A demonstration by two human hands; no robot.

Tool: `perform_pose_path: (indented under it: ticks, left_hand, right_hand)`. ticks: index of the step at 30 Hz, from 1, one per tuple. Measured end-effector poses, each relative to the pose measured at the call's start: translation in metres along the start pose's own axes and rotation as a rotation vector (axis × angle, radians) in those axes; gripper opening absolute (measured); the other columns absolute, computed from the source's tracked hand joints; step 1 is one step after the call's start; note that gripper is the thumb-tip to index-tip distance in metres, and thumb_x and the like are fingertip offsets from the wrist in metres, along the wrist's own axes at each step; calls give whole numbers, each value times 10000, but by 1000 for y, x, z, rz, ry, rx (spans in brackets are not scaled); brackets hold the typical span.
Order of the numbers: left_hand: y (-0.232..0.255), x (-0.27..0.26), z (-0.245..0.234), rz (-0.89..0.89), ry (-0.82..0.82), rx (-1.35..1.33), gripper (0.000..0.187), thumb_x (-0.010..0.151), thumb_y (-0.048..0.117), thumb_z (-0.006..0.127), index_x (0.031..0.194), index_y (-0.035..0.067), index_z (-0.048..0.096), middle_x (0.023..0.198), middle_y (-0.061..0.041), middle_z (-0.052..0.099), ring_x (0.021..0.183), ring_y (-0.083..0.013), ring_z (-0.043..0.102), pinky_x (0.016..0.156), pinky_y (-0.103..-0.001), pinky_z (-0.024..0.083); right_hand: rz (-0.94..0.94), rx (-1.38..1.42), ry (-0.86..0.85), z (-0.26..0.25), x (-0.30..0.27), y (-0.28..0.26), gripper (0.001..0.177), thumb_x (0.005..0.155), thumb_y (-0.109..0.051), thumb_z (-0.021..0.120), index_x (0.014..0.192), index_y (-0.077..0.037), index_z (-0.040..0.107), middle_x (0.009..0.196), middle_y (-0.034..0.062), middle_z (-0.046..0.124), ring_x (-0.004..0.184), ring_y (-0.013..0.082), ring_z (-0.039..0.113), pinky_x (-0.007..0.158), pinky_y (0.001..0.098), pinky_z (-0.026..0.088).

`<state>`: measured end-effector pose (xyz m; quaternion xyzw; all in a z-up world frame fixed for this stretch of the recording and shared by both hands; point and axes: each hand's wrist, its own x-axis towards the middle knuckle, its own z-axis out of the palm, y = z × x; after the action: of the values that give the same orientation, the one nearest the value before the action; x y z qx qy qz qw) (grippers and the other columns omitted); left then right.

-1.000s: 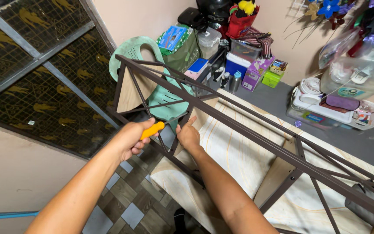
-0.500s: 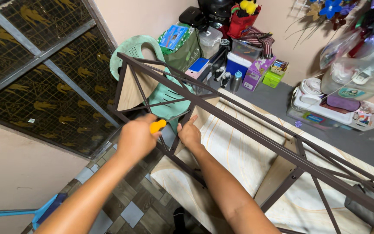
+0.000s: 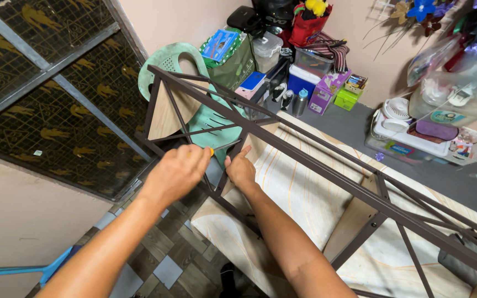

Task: The person uses a yellow-handled screwdriver to tighten screws at multiple joints of a brown metal shelving frame. The person holds the frame steady with one hand while turning the screwdriver with the other, moving along the frame to secure several connection points.

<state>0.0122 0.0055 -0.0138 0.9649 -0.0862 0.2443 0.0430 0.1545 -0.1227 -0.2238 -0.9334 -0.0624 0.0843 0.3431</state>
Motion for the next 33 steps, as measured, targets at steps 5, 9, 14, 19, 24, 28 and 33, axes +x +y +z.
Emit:
perform_pose_path:
  ticks: [5,9,14,19,24,28,33]
  left_hand:
    - [-4,23,-4,-812,-467,-689,416,858,430,740,1090,86,756,780,-81,660,535,-198,471,500,-338,344]
    - [-4,29,-9,-878,-554,-662,376,890,436,727,1051,99,778,773,-65,663,592,-178,492,579,-329,366]
    - [1,18,-11,32,-153,1,227,867,261,699,1029,102,710,838,-65,655,745,-249,646,690,-380,510]
    - [2,17,-11,173,-20,47,315,780,237,756,1028,68,661,841,-91,661,749,-266,659,656,-378,529]
    - [-3,32,1,-1115,-747,-1006,327,949,404,713,970,78,695,726,-96,653,550,-166,389,528,-343,269]
    - [-3,28,10,-876,-584,-773,373,956,423,709,941,50,730,715,-87,601,569,-194,471,555,-359,345]
    - [2,12,20,287,-36,354,164,814,181,720,939,115,637,827,-45,656,757,-210,655,583,-332,532]
  right_hand:
    - [36,0,-47,-2,1,1,1008,963,-448,554,1530,206,39,898,258,738,862,402,725,811,467,558]
    - [22,-7,-38,0,2,-1,1002,968,-450,549,1526,207,38,884,255,733,847,401,723,798,470,560]
    - [-24,-46,12,-3,0,0,1002,973,-454,564,1508,214,42,852,249,711,811,406,715,762,474,558]
    - [12,20,-61,-15,-7,-6,991,978,-442,532,1512,226,30,679,141,726,738,340,731,739,432,564]
    - [24,-5,-83,-24,-12,-10,999,982,-447,533,1514,217,10,654,112,712,704,315,724,710,422,563]
    - [31,5,-84,-25,-12,-12,993,977,-441,528,1520,207,7,647,109,711,685,307,728,705,412,565]
    - [29,0,-69,-27,-11,-11,989,983,-443,531,1516,213,16,629,105,711,669,299,728,696,406,565]
